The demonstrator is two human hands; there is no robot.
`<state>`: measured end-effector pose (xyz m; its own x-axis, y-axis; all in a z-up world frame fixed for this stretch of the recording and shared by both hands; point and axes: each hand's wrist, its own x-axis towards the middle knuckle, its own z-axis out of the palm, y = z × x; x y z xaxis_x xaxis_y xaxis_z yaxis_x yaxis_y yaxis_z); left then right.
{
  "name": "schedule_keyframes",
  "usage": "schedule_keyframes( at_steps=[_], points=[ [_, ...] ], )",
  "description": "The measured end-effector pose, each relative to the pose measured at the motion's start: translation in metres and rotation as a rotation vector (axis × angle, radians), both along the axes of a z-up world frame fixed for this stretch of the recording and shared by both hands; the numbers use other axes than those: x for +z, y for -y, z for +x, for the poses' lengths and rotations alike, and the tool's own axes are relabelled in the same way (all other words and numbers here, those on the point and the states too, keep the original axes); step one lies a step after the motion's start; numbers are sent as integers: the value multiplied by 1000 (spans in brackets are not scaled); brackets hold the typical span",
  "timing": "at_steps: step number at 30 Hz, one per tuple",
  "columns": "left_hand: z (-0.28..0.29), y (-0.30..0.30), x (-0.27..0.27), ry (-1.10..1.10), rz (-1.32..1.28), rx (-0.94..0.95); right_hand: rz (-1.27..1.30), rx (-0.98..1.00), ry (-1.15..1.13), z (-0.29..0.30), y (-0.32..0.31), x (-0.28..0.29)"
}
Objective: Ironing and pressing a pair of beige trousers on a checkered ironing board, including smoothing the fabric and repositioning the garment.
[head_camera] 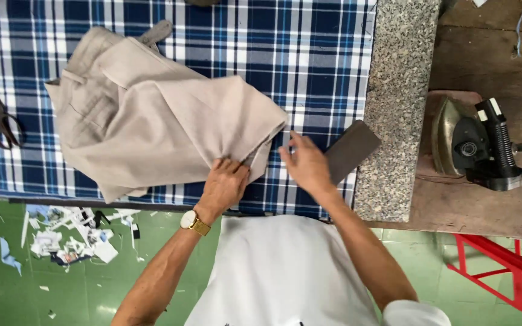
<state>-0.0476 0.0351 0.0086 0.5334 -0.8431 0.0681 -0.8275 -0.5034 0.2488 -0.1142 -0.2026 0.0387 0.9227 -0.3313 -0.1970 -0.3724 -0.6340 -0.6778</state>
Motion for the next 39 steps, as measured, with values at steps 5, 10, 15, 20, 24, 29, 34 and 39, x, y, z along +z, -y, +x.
schedule_keyframes(
  at_steps=[5,10,15,20,24,29,34,39],
  points=[
    [53,31,40,65,-113,69,-39,-79,33,16,-50,-16],
    [90,73,32,60,-48,60,-266,-145,249,17,-74,-30],
    [118,76,9,86,78,-87,-398,-50,258,3,-87,-33],
    [146,62,-4,-144,-24,-70,-477,-38,257,-11,-88,-54],
    [152,60,28,-168,-112,24,-456,-26,248,-12,-83,-51],
    [101,59,44,-72,-15,-78,-391,-75,208,-1,-77,-47],
    [76,46,-8,-151,138,-41,-345,-124,200,17,-70,-49],
    [76,37,-15,-243,77,-80,-337,-92,183,15,-76,-55]
  ],
)
